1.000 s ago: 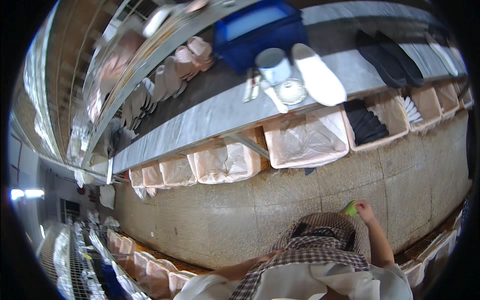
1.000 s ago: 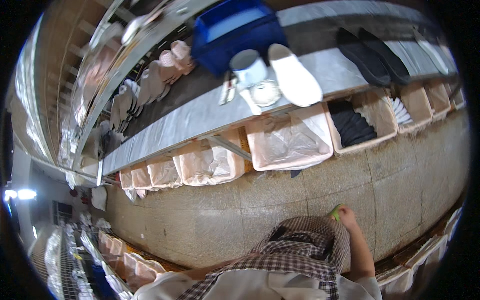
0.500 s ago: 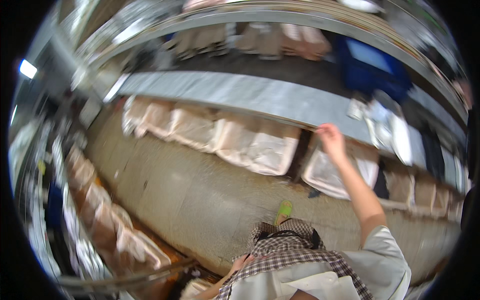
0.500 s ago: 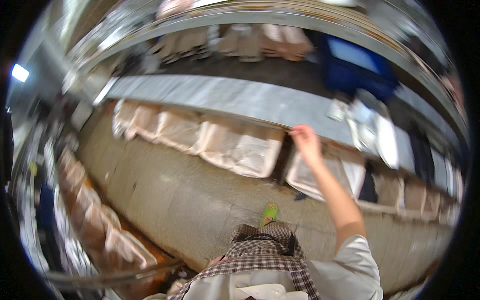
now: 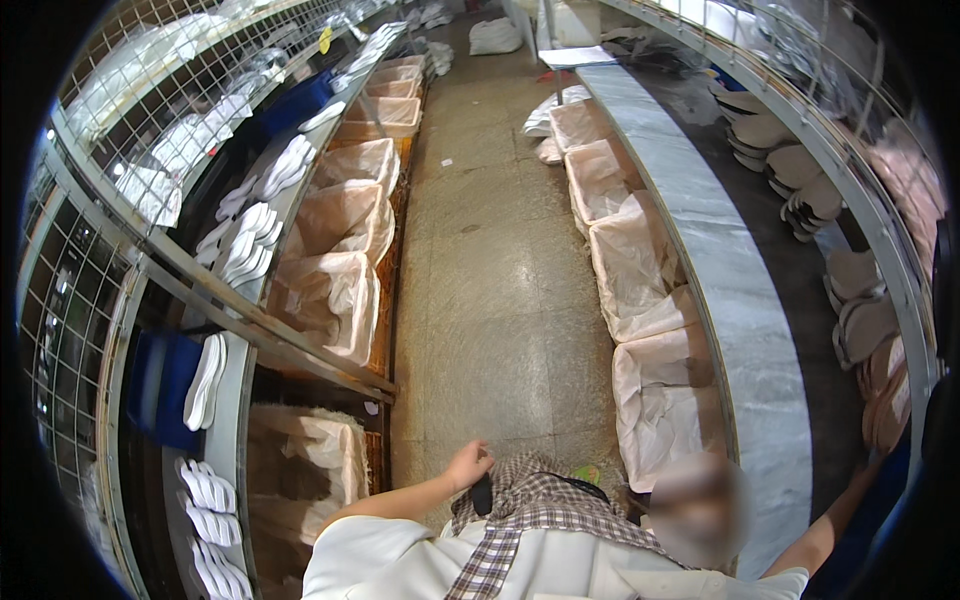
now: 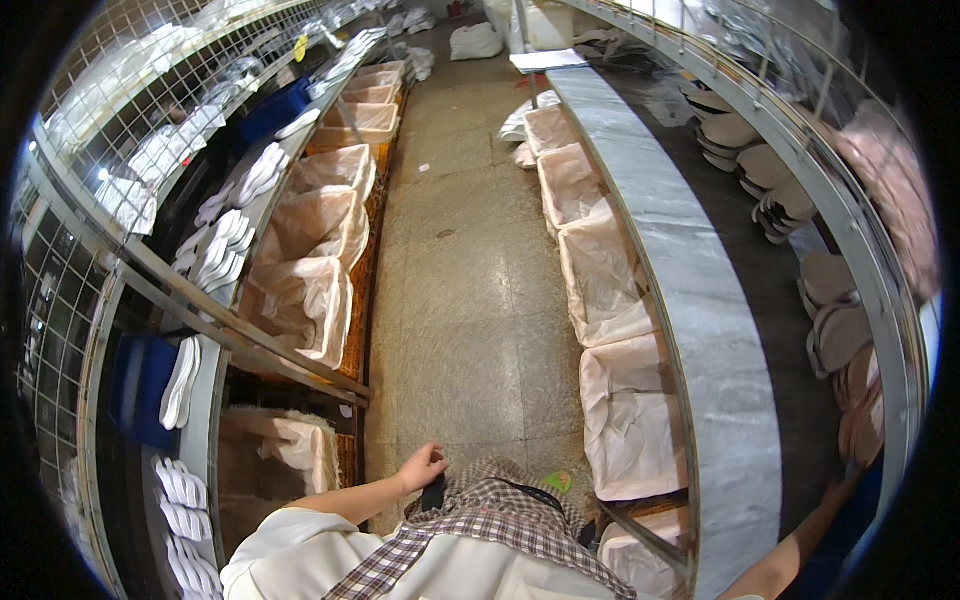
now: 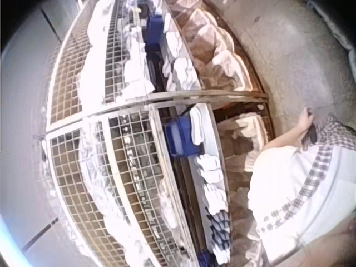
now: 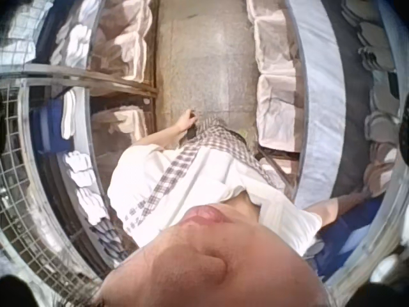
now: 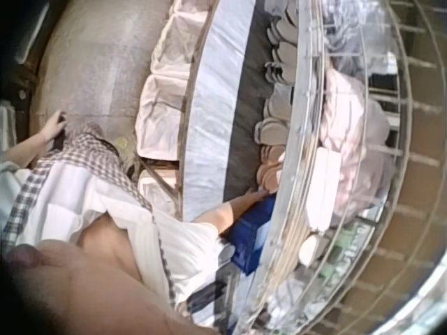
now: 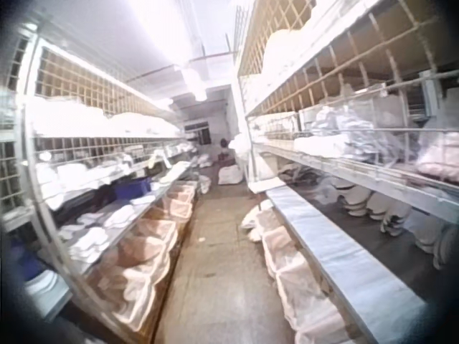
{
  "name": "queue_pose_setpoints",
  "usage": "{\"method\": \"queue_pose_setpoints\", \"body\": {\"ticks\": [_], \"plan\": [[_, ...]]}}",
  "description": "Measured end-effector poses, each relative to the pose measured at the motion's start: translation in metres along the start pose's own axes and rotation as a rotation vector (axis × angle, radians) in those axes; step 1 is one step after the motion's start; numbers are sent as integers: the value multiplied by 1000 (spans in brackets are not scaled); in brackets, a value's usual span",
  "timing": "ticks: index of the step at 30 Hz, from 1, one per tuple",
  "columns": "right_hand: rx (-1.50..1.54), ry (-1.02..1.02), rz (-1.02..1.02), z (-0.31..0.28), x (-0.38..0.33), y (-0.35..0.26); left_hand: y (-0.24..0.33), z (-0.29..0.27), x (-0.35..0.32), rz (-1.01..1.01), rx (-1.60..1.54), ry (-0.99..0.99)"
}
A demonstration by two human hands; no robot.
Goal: The person picks up pairs of slippers from a shelf, turns them over to inspect the soles and uppers, and places them back on the shelf. The person handles black, pink, white, and black-and-white slippers in sequence.
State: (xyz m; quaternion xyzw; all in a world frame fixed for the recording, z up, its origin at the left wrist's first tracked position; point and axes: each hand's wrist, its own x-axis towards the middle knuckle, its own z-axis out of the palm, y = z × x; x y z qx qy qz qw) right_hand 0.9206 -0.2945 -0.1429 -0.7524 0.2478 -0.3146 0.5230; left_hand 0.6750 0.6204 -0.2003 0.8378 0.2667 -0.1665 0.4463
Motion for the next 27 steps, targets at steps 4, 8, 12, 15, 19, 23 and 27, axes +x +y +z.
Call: {"method": "queue_pose_setpoints", "body": {"ticks": [4, 8, 12, 15, 19, 23, 27], "plan": [[228, 60, 223, 26, 11, -12, 20, 21, 6, -26, -27, -98], [429, 70, 331, 31, 24, -22, 32, 26, 29, -29, 20, -142], [589, 83, 406, 17, 27, -21, 58, 19, 78, -6, 124, -281], [691, 109, 443, -4, 20, -16, 103, 7, 126, 191, 293, -348], [756, 149, 491, -32, -30, -23, 203, 1, 196, 555, 417, -415], [746, 223, 534, -22, -151, -68, 321, 22, 248, 926, 350, -574], [676, 414, 611, 50, -282, -145, 416, 62, 248, 1273, 224, -901]]}}
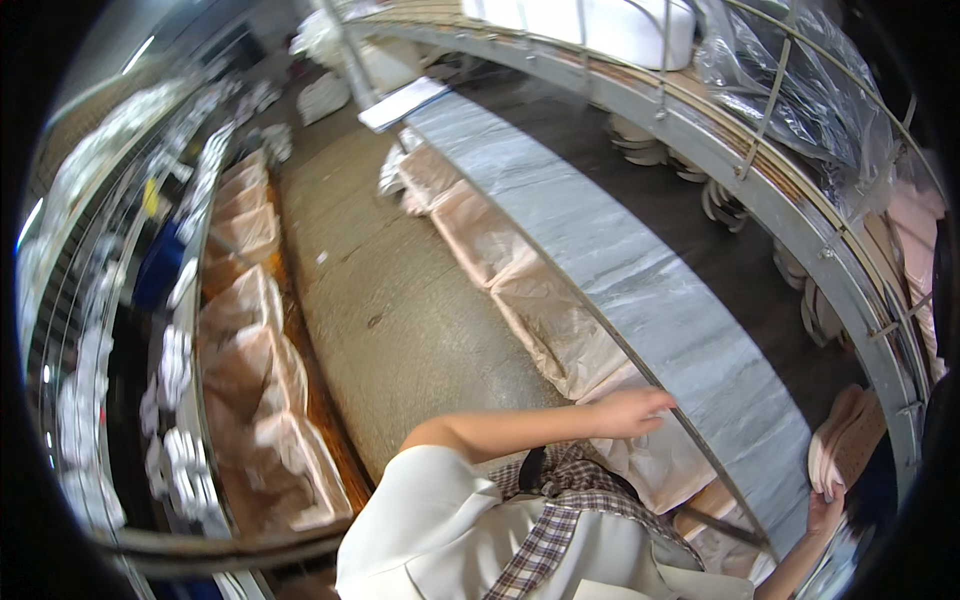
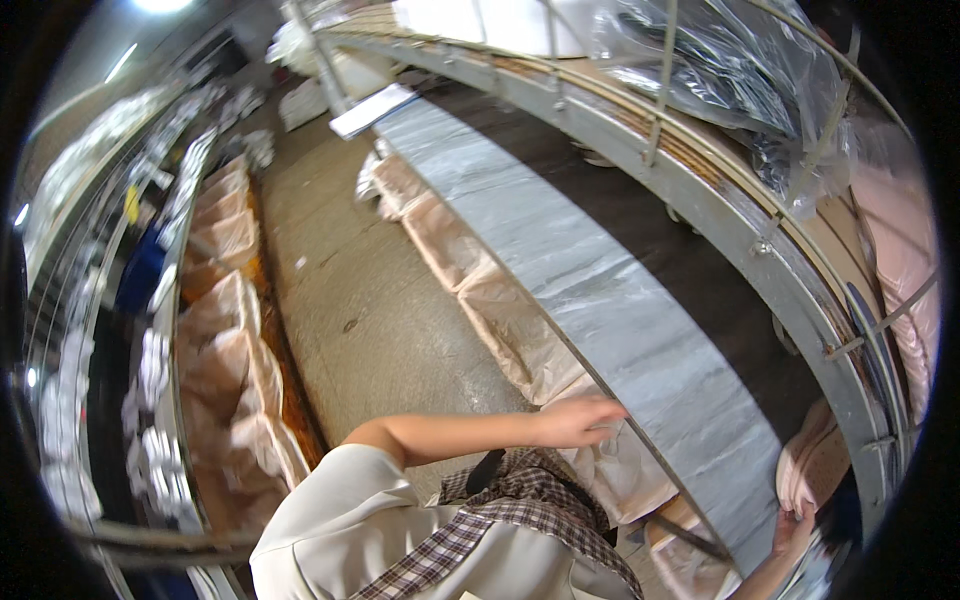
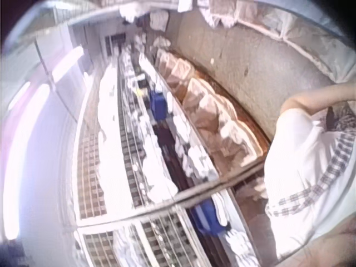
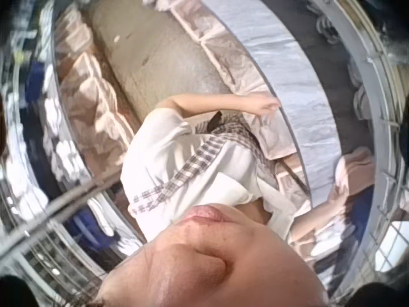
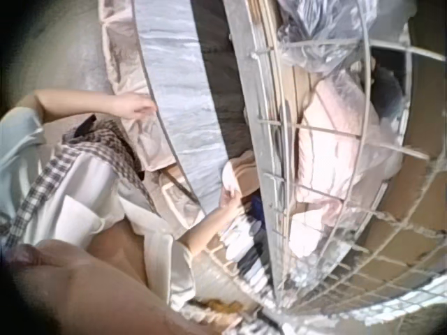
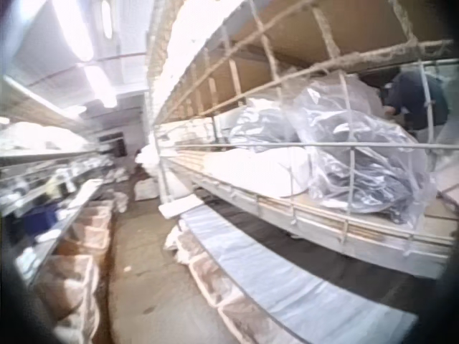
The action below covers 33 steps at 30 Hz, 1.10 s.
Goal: The person picks up pairs of slippers from a shelf, turns them over to inspect the soles and uppers, and places them back on the shelf. The person handles black, pink, white, and black-and-white slippers in sequence.
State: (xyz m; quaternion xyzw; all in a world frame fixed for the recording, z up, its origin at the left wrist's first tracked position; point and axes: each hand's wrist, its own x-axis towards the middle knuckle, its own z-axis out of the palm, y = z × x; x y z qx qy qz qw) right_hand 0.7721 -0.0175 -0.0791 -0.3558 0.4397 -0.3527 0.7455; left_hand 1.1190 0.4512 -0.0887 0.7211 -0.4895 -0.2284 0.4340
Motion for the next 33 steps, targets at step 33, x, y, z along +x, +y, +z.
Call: {"method": "queue_pose_setpoints", "body": {"ticks": [33], "plan": [[-581, 802, -758, 169, -501, 239, 126, 122, -113, -960, -1129, -1569]]}}
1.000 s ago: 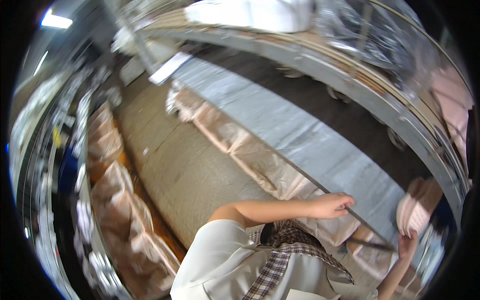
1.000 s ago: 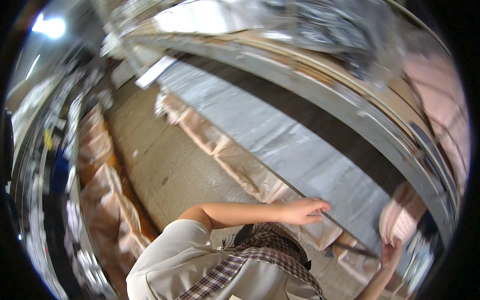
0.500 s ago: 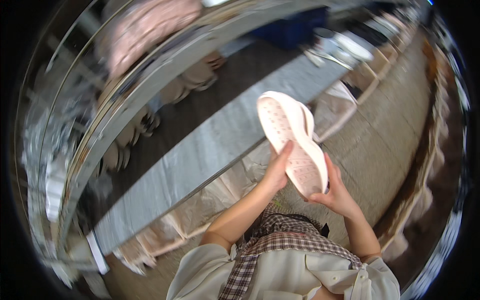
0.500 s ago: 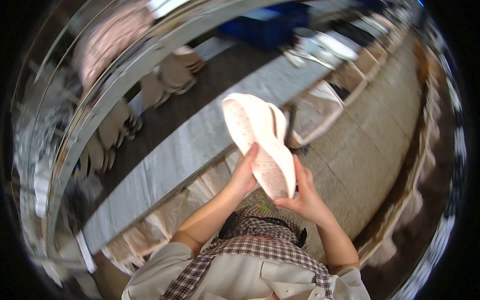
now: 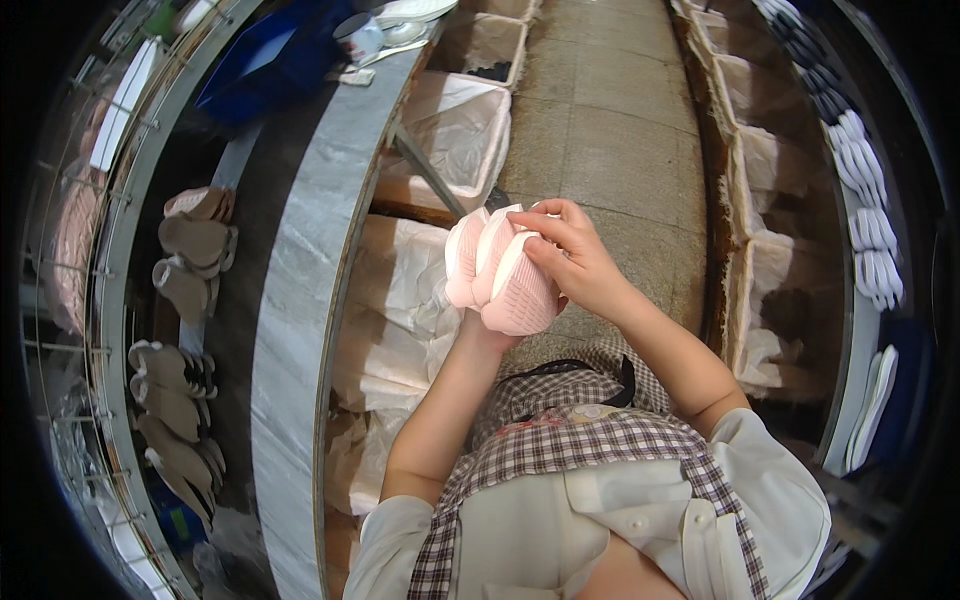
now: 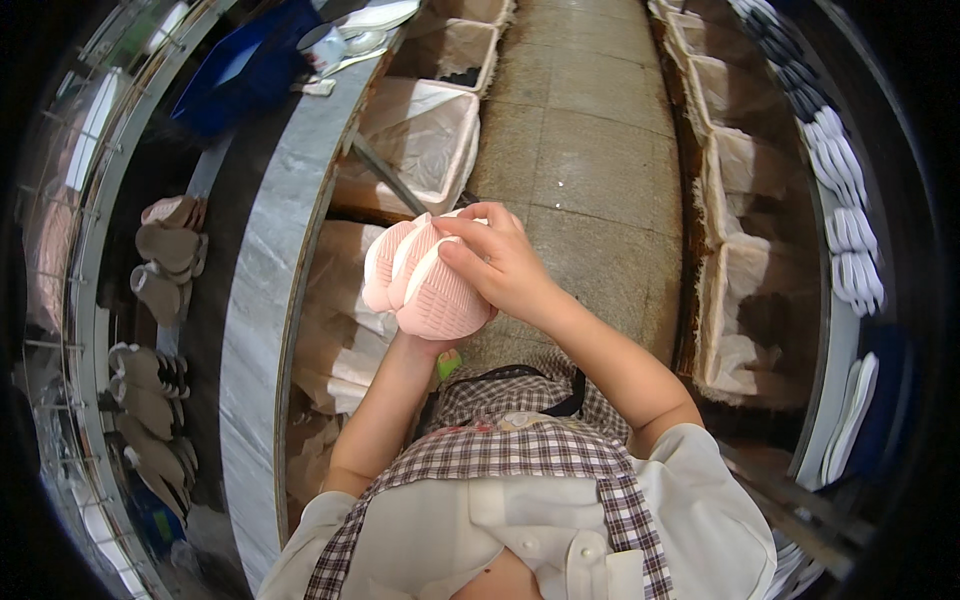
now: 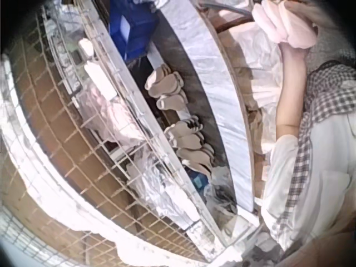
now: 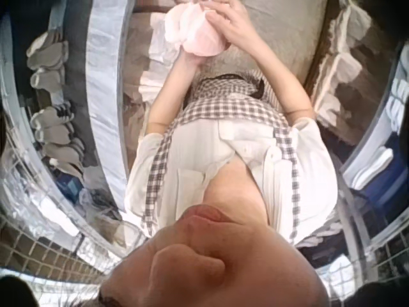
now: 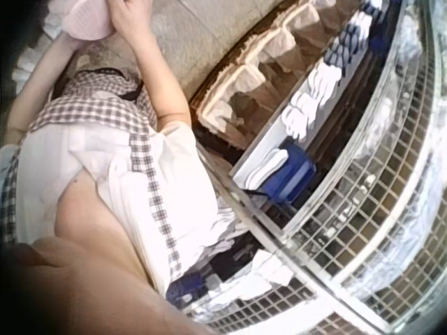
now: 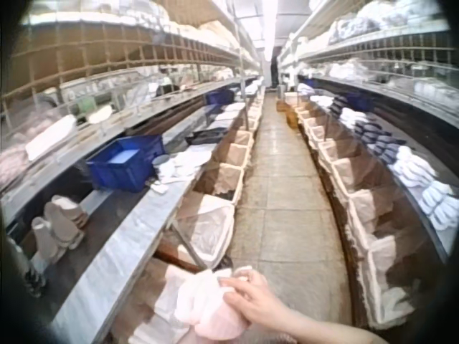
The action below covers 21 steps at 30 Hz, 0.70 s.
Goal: The person picks up pairs of slippers from a shelf, turns them over to inspect the soles and uppers, and places them back on the shelf. The person handles black, pink, white, and black-and-white slippers in sequence.
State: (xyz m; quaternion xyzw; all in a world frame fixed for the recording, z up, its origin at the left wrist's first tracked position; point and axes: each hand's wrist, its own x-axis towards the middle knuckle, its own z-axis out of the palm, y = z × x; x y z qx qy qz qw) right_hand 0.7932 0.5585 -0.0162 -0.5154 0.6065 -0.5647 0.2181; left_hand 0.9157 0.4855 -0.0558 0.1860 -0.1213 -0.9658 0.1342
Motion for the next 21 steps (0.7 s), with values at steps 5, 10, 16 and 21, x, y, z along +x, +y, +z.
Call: {"method": "queue_pose_setpoints", "body": {"ticks": [5, 10, 16, 21], "plan": [[-209, 100, -37, 10, -3, 12, 5, -4, 5, 37, 140, -242], [10, 183, 256, 33, -19, 21, 28, -2, 7, 140, 135, -366], [579, 204, 332, 34, -42, 15, 28, 0, 11, 123, 296, -353], [484, 242, 326, 31, -58, 6, 26, 0, 15, -90, 468, -288]]}}
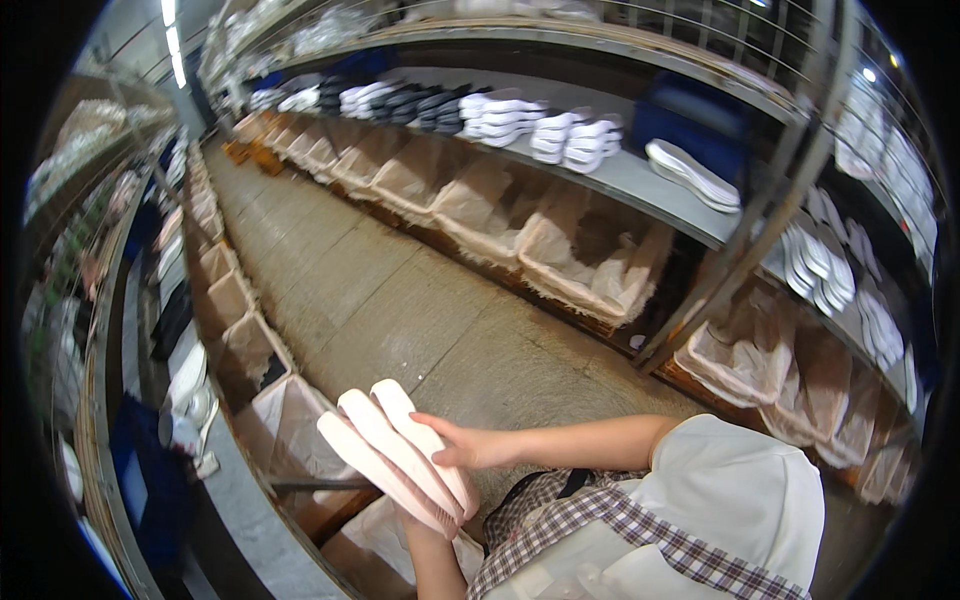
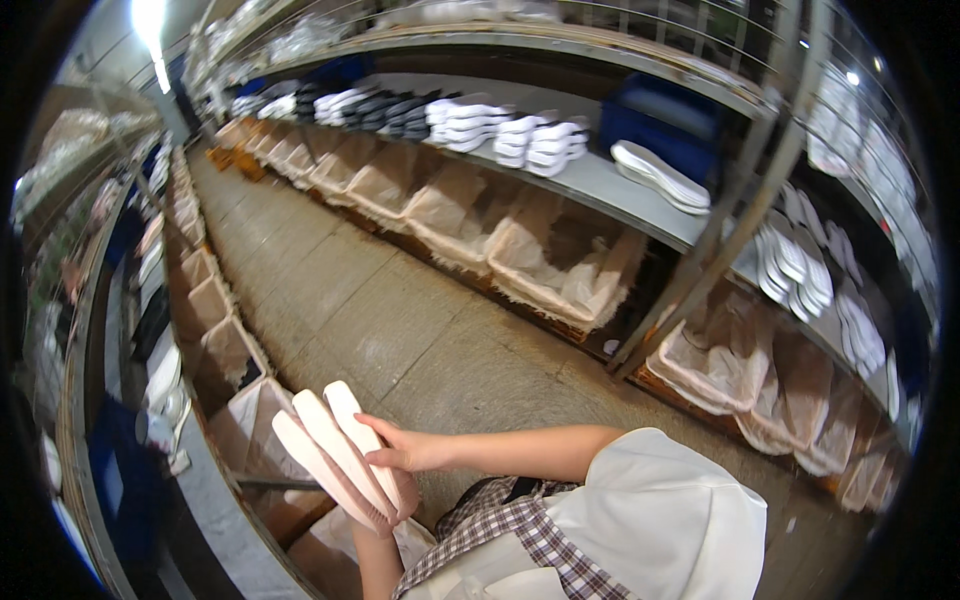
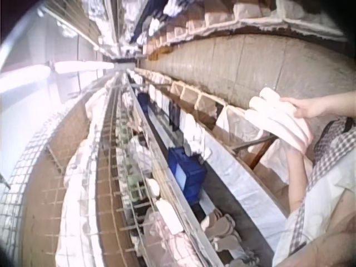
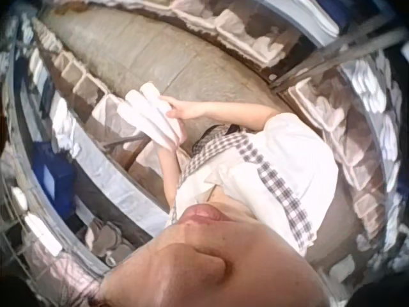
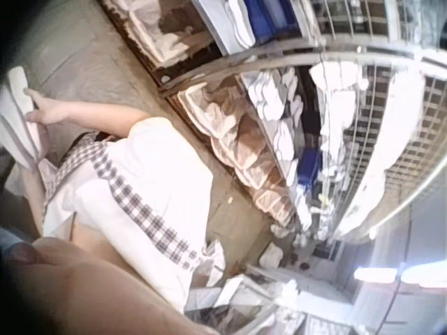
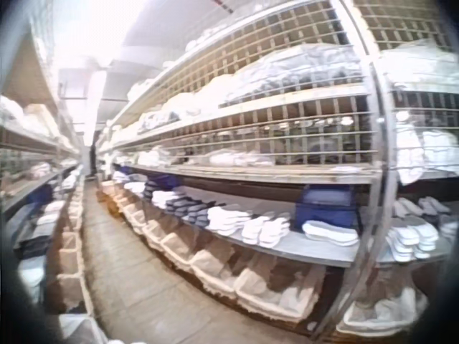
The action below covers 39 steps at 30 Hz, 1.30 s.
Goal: The person picks up pairs of slippers from a shelf, turns them over to inspect the soles and uppers, and places them back on the shelf. The person handles black, pink, white, and black-and-white slippers in sequence.
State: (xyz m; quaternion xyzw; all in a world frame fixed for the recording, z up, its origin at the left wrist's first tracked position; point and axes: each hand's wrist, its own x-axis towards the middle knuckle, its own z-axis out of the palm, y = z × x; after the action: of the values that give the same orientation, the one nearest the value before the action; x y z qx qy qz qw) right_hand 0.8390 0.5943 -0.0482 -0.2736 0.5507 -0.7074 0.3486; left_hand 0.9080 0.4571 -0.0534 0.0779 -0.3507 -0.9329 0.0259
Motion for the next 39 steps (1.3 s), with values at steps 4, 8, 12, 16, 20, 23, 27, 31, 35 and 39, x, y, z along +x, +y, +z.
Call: {"method": "queue_pose_setpoints", "body": {"ticks": [4, 8, 12, 16, 20, 23, 27, 31, 35, 39], "plan": [[-13, 171, -145, -4, -10, 11, -9, 18, 20, -140, 83, -95], [-194, 355, -94, -13, -20, 18, -26, 56, 63, -226, 197, -250], [-375, 517, -141, -24, -36, 14, -38, 81, 85, -265, 253, -348], [-360, 564, -160, -39, -68, 6, -56, 104, 93, -336, 262, -434], [-257, 619, -160, -49, -100, -5, -80, 123, 89, -432, 251, -499], [-169, 711, -202, -57, -132, -14, -95, 130, 84, -496, 250, -530], [-283, 960, -269, -74, -184, -20, -107, 134, 78, -556, 254, -553], [-349, 1179, -227, -87, -249, -9, -116, 148, 76, -594, 274, -594], [-248, 1390, -99, -68, -304, 37, -130, 164, 63, -637, 291, -649], [-143, 1345, -28, -18, -326, 111, -150, 172, 35, -728, 315, -713]]}}
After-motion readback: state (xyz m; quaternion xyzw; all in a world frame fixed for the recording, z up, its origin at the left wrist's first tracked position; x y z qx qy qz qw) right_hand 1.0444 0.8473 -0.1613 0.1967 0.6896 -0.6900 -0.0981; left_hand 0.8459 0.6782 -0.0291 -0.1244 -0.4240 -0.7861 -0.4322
